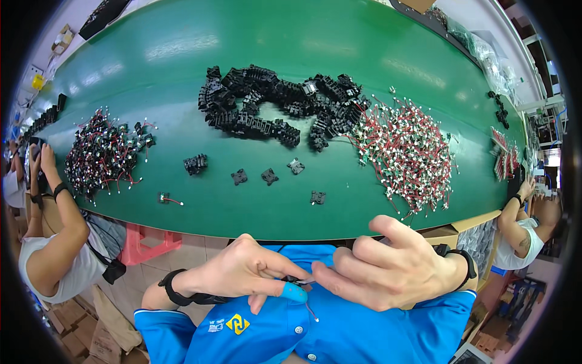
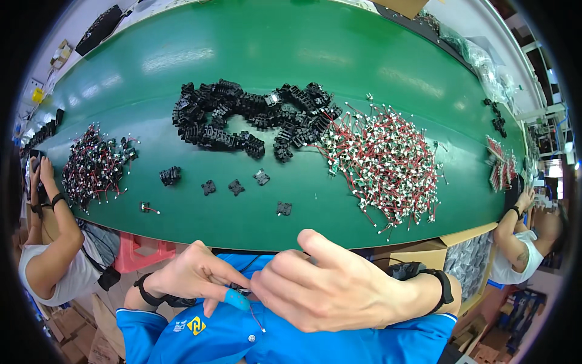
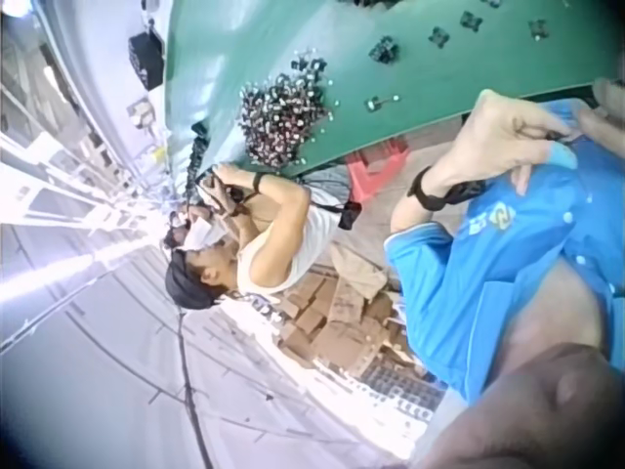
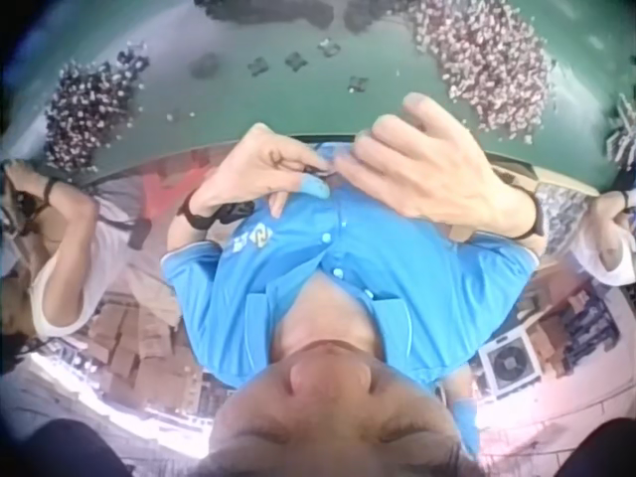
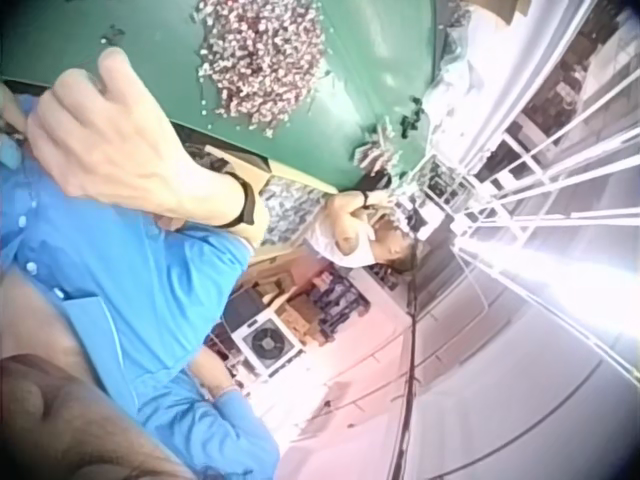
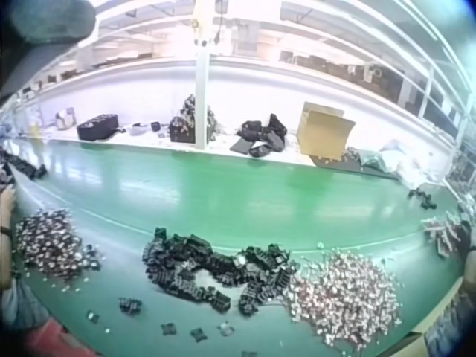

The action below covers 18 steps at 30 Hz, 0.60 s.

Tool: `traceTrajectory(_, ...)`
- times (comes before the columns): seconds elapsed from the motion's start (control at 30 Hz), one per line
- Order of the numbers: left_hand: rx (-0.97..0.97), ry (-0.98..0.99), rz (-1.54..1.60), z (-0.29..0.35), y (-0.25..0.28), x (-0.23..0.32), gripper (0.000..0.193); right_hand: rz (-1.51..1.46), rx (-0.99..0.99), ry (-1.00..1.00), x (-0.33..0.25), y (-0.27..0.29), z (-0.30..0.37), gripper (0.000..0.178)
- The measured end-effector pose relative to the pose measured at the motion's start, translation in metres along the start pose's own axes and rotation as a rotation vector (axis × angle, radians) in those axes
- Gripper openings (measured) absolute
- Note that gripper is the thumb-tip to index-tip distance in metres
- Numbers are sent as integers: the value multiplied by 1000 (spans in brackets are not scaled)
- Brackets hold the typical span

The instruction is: Assembling small electronic components with wires at a factory production line.

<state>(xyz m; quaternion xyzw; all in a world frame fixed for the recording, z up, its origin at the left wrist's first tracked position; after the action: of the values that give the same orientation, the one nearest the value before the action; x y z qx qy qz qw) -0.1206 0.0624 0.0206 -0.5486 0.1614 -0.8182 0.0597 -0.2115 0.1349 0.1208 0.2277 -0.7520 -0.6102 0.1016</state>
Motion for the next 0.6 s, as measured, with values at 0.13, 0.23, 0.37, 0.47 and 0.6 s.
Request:
traceTrajectory(0.13,-53,24,16,-1,-3,-2,26,40,-116,100,-6,-4,-1,22)
traceTrajectory(0.23,-56,16,6,-1,-3,-2,27,39,-115,127,-8,0,-3,20)
traceTrajectory(0.37,-61,24,-7,-1,-5,0,28,62,-139,125,-10,0,-3,22)
traceTrajectory(0.47,-30,34,-11,0,-2,2,29,100,-146,100,-8,1,-4,25)
traceTrajectory(0.6,-46,-6,-4,4,-1,3,31,125,-45,33,-10,4,0,29)
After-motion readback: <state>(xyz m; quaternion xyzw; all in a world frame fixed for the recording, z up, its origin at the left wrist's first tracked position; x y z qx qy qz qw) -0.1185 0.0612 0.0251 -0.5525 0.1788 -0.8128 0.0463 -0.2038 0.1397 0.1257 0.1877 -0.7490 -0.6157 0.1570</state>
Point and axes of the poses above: each hand's wrist, its own z-axis away from the middle knuckle, its own y-axis out of the back of the hand, x = y × z, the point moved 7 cm from there along -z, towards the middle knuckle, and after that the axes turned 1 degree about -x, right-handed, at the moved point
